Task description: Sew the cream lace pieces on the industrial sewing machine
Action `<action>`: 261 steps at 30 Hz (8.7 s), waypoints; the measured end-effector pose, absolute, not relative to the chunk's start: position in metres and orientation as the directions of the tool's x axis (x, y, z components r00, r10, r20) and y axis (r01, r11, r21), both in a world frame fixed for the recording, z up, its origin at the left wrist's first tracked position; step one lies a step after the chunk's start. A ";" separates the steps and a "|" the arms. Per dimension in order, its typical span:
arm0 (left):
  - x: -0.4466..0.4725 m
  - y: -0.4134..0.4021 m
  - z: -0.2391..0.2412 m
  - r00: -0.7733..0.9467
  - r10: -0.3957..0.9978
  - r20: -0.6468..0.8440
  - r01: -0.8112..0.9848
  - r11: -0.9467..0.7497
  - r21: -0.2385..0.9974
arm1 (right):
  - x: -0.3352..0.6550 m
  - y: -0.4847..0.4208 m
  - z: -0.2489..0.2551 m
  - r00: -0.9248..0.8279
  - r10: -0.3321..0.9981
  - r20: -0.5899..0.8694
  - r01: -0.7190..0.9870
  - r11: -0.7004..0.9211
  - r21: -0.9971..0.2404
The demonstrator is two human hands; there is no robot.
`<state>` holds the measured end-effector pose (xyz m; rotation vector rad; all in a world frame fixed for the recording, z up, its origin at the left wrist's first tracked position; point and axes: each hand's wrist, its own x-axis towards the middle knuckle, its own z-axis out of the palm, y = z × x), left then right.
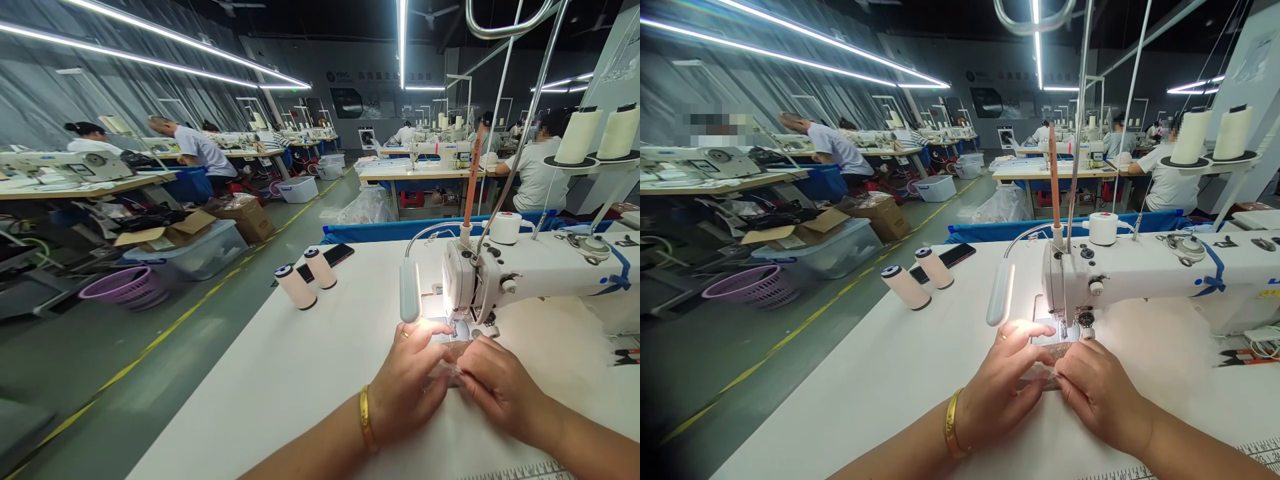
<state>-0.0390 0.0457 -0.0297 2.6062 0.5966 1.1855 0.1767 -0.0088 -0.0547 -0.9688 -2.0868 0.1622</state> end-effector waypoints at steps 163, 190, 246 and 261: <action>-0.031 0.041 -0.015 0.623 0.327 0.710 0.204 -0.945 0.256 | 0.176 -0.019 -0.031 -0.381 0.594 0.709 0.559 0.759 -0.335; -0.020 0.047 -0.055 0.711 0.430 0.557 0.420 -0.894 0.153 | 0.172 0.028 -0.038 -0.203 0.976 0.081 0.891 0.218 -0.398; -0.018 0.053 -0.054 0.705 0.621 0.344 0.534 -0.783 0.318 | 0.203 -0.010 -0.033 -0.602 0.778 0.181 0.710 0.625 -0.324; -0.007 0.079 -0.055 0.652 0.702 0.287 0.478 -0.674 0.564 | 0.206 0.003 -0.035 -0.119 0.967 0.224 0.537 0.252 -0.805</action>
